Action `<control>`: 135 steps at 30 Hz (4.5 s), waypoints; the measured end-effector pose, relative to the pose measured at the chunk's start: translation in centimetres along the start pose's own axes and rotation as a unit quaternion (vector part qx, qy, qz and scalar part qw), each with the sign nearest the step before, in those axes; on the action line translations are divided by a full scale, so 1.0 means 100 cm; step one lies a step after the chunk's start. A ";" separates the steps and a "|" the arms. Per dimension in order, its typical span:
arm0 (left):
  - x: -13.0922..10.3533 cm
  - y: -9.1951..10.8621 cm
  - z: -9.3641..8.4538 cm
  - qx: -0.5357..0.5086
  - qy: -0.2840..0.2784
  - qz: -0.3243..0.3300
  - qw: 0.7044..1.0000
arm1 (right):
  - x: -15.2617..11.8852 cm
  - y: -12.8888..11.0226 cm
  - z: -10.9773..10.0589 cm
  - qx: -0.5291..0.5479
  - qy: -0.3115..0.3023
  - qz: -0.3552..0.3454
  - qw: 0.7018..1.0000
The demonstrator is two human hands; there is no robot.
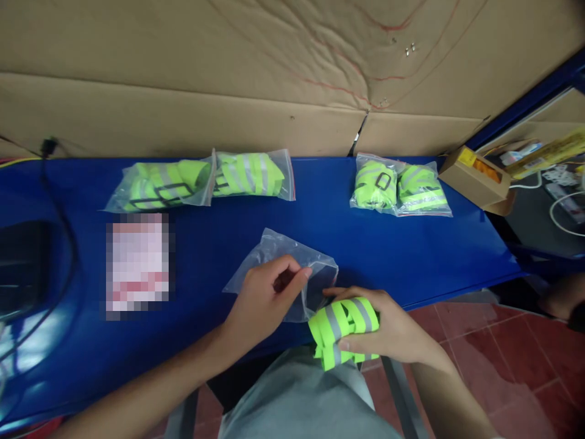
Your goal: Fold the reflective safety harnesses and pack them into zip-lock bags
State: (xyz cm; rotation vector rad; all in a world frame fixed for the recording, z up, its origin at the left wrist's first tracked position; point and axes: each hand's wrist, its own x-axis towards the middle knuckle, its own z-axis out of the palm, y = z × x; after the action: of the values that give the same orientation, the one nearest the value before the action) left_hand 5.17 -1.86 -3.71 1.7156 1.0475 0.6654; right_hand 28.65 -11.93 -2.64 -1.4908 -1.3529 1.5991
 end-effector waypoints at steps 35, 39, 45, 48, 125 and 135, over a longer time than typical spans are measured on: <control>-0.018 -0.039 -0.028 0.262 -0.186 0.280 0.904 | 0.022 0.003 -0.012 0.081 -0.063 -0.063 0.993; -0.011 -0.031 -0.035 0.191 -0.156 0.253 0.936 | 0.034 -0.013 -0.011 0.035 -0.149 -0.121 0.981; -0.002 -0.023 -0.047 0.211 -0.130 0.246 0.937 | 0.048 -0.023 -0.019 0.051 -0.127 -0.013 0.990; 0.003 -0.021 -0.047 0.248 -0.102 0.267 0.926 | 0.054 -0.017 -0.018 0.211 -0.004 0.062 0.976; 0.046 0.014 -0.024 0.385 -0.106 0.202 0.894 | 0.094 -0.039 0.017 -0.391 0.041 -0.211 0.895; 0.022 0.011 -0.032 0.443 -0.044 0.164 0.880 | 0.095 -0.027 0.026 -0.251 0.171 -0.180 0.936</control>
State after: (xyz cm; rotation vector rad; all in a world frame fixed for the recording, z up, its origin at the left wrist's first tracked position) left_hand 3.97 1.33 -1.57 2.7364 1.0793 0.2955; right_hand 23.46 -3.21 -4.08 -1.5852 -1.7751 0.7531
